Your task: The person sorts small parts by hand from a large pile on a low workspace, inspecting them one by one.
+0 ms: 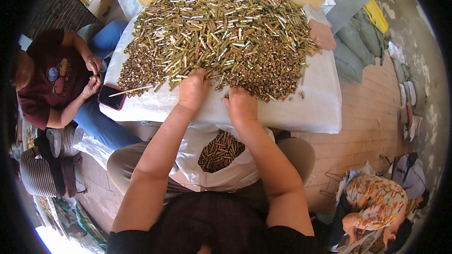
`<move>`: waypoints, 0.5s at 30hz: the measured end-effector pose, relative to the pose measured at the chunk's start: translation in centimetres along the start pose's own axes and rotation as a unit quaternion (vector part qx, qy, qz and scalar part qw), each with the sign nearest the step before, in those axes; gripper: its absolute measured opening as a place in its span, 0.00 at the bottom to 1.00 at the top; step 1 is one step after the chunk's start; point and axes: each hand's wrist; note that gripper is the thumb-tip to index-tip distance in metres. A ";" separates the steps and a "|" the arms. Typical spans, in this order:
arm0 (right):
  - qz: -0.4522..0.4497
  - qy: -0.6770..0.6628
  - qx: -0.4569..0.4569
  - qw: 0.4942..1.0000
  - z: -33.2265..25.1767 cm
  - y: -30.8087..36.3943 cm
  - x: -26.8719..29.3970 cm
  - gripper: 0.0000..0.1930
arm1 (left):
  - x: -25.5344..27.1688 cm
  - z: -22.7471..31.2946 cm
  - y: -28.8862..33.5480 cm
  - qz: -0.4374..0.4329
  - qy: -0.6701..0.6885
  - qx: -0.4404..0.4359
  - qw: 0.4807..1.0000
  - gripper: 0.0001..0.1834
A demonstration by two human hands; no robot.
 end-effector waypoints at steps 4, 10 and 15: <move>-0.008 -0.037 0.002 0.999 0.9 0.2 0.5 0.13 | 0.1 0.5 -0.1 -0.008 0.004 0.033 0.999 0.06; 0.002 -0.107 -0.012 0.994 1.5 0.2 1.3 0.11 | 0.6 0.8 -0.2 -0.012 0.068 0.062 0.996 0.08; -0.015 -0.485 -0.190 0.853 1.2 -0.1 3.0 0.09 | 1.1 1.2 2.1 -0.060 0.392 0.129 0.909 0.08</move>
Point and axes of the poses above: each hand's wrist, its own y-axis away from the middle knuckle, its own x-axis out of the back of the hand, z = x × y, and after that the axes turned 11 degrees about -y, right-handed
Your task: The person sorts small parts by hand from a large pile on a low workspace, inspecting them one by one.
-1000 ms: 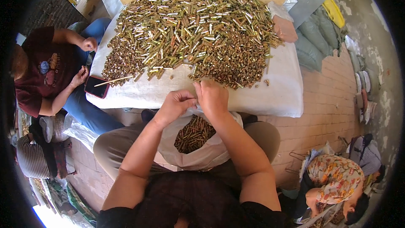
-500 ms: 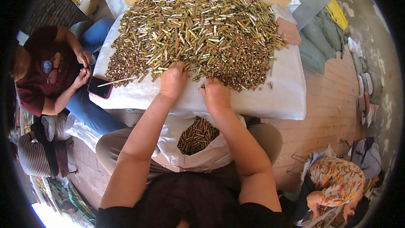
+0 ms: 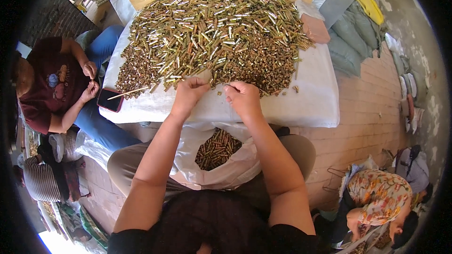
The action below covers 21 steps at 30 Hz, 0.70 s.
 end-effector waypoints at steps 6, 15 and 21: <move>-0.055 -0.127 -0.018 0.990 -0.3 0.6 0.5 0.09 | 0.2 3.5 4.0 -0.167 0.372 0.152 0.900 0.04; -0.090 -0.146 -0.029 0.985 -0.8 1.7 1.1 0.07 | -1.0 3.9 4.8 -0.137 0.411 0.120 0.893 0.04; -0.046 -0.150 -0.033 0.987 -0.4 1.7 1.3 0.07 | -1.8 3.9 5.4 -0.116 0.285 0.102 0.946 0.04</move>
Point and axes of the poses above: each hand's wrist, its own y-axis away from the middle knuckle, its own x-axis out of the back of the hand, z = x × y, and after that the axes turned 11 degrees about -y, right-handed
